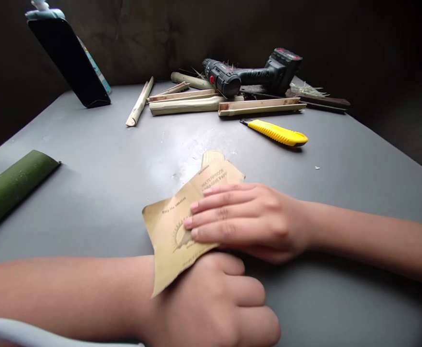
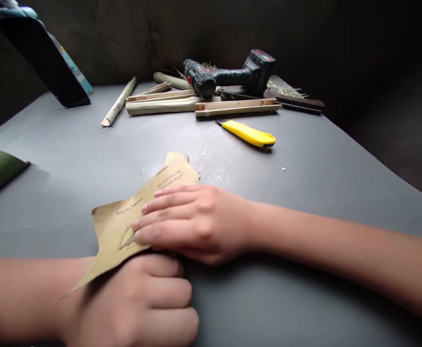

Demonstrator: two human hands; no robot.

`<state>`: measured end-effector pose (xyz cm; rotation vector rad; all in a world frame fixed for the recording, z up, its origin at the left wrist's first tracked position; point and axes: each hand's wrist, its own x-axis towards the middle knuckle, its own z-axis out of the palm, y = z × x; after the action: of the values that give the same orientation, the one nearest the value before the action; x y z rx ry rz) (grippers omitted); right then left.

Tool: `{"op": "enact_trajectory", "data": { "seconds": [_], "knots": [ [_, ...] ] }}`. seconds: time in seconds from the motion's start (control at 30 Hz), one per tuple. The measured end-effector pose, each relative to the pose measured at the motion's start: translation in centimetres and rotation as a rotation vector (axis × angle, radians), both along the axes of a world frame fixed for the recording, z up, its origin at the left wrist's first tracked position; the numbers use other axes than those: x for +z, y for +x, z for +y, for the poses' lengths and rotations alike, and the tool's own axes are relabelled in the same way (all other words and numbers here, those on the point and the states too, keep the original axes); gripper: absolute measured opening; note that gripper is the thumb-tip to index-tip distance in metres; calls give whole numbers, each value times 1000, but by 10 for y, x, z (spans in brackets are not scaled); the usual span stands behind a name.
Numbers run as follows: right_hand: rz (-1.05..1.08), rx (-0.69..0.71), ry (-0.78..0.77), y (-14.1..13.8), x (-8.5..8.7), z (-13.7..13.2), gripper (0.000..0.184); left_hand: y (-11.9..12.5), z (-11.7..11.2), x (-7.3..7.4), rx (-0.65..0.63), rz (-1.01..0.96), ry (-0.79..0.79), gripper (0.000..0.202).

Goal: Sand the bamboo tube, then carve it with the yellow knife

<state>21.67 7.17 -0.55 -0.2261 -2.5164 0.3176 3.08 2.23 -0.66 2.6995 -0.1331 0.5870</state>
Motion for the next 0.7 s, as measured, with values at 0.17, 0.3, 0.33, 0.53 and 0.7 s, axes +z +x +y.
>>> {"op": "enact_trajectory", "data": {
  "seconds": [0.17,0.3,0.33,0.53,0.7],
  "knots": [
    [22,-57,-12,-1,-1,2,31,0,4,-2,-87,15,54,46],
    [9,-49,-47,-1,1,5,29,0,4,-3,-82,29,78,51],
    [24,-84,-49,-1,1,5,28,0,4,-4,-72,40,87,52],
    [-8,10,-47,-2,0,6,30,-3,8,-13,-87,102,87,39],
    [-9,-77,-78,-3,4,5,27,-1,9,-18,-71,95,150,44]
  ]
}}
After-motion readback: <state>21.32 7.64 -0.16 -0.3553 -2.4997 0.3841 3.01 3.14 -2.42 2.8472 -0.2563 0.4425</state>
